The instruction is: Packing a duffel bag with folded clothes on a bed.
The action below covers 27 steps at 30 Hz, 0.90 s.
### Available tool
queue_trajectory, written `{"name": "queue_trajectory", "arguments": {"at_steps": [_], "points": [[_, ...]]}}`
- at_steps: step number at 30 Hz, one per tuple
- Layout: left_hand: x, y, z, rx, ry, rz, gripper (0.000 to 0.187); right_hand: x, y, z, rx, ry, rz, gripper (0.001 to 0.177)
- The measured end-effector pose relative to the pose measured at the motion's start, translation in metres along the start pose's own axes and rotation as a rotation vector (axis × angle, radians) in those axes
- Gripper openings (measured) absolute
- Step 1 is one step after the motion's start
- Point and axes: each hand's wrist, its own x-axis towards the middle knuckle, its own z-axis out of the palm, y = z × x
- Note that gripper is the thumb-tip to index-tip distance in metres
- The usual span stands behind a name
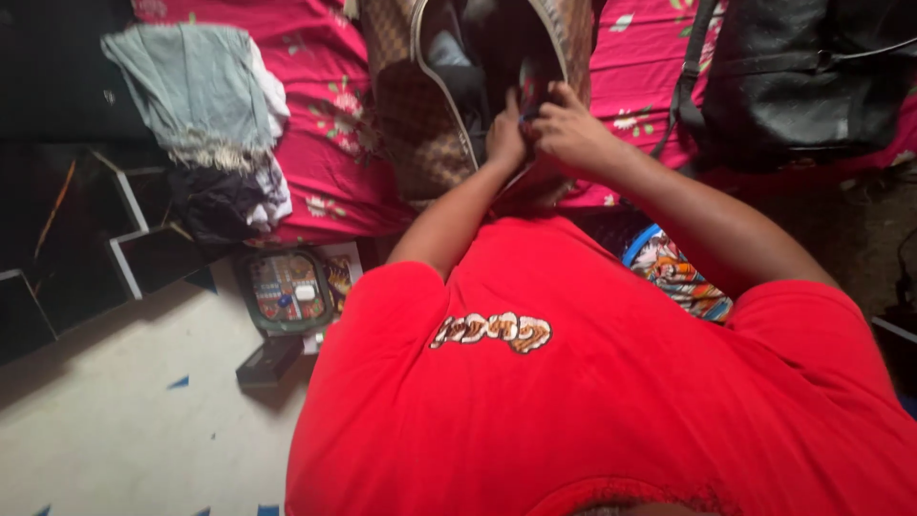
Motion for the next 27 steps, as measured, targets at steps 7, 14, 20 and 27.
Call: {"name": "queue_trajectory", "arguments": {"at_steps": [7, 14, 20, 27], "points": [[-0.029, 0.067, -0.080, 0.314, 0.164, 0.460, 0.087, 0.008, -0.024, -0.046, 0.260, 0.799, 0.324, 0.047], [-0.038, 0.074, -0.094, 0.672, -0.442, 0.519, 0.060, 0.003, 0.011, 0.094, 0.743, 0.535, 1.008, 0.048], [-0.012, 0.000, -0.067, 0.805, -0.325, 0.576, 0.050, 0.069, 0.032, 0.099, 0.438, 0.131, 0.613, 0.037], [-0.021, 0.107, -0.208, 0.610, 0.195, -0.045, 0.062, 0.089, 0.022, 0.102, 0.363, -0.015, 0.596, 0.041]]}}
